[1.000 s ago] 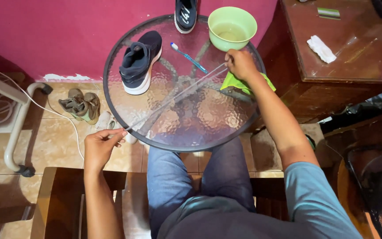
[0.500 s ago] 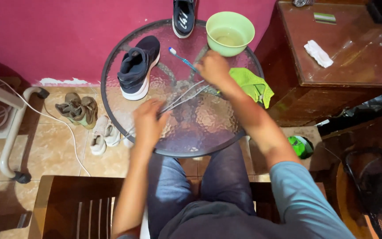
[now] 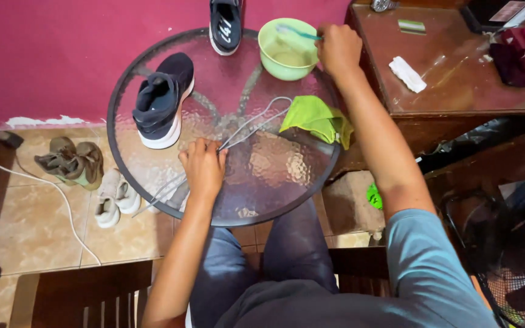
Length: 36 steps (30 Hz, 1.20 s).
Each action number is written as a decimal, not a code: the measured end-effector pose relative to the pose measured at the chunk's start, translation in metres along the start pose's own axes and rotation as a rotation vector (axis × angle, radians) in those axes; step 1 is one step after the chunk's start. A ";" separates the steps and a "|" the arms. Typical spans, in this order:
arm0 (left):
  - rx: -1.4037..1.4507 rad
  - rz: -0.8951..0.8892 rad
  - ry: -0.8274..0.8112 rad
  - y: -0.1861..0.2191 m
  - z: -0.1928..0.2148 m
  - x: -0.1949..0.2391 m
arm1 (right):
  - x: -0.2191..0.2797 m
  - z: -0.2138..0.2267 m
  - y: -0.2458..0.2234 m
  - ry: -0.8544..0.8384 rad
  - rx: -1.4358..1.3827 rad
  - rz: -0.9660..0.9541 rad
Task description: The person wipes a blue shoe insole with a green cloth, then places it inside a black sneaker. They proceed to remove the shoelaces from the sneaker and clean them using a toothbrush and water from a bowl.
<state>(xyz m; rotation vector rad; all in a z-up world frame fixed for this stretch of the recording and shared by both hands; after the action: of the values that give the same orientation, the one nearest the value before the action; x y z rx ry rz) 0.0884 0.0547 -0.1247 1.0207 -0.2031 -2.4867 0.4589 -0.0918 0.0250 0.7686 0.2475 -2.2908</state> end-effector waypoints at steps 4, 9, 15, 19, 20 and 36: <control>0.054 -0.048 0.032 0.001 -0.003 0.005 | -0.008 -0.060 0.040 -0.148 0.187 0.133; 0.198 -0.018 0.019 0.002 0.004 0.010 | -0.005 -0.067 0.050 0.018 0.296 0.345; 0.201 0.009 0.036 0.001 0.003 0.013 | -0.002 -0.043 0.054 -0.017 0.271 0.337; 0.196 -0.012 0.012 0.003 0.002 0.014 | 0.002 -0.008 0.062 -0.042 0.253 0.359; 0.178 -0.009 0.007 0.003 0.002 0.014 | 0.003 0.001 0.062 -0.043 0.259 0.407; 0.128 -0.040 0.039 0.009 0.008 0.017 | 0.017 0.043 0.073 0.014 0.150 0.413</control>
<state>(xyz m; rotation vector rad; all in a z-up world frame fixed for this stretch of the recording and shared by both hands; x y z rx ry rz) 0.0755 0.0388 -0.1267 1.1342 -0.3365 -2.5141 0.4781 -0.1712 0.0524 0.8250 -0.0754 -1.9266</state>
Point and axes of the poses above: each hand's wrist, its own x-axis away from the middle knuckle, its own z-axis out of the back of the hand, y = z × x, the point moved 4 cm from there along -x, towards the middle knuckle, and after that the axes turned 5 degrees about y, right-handed, at the moved point
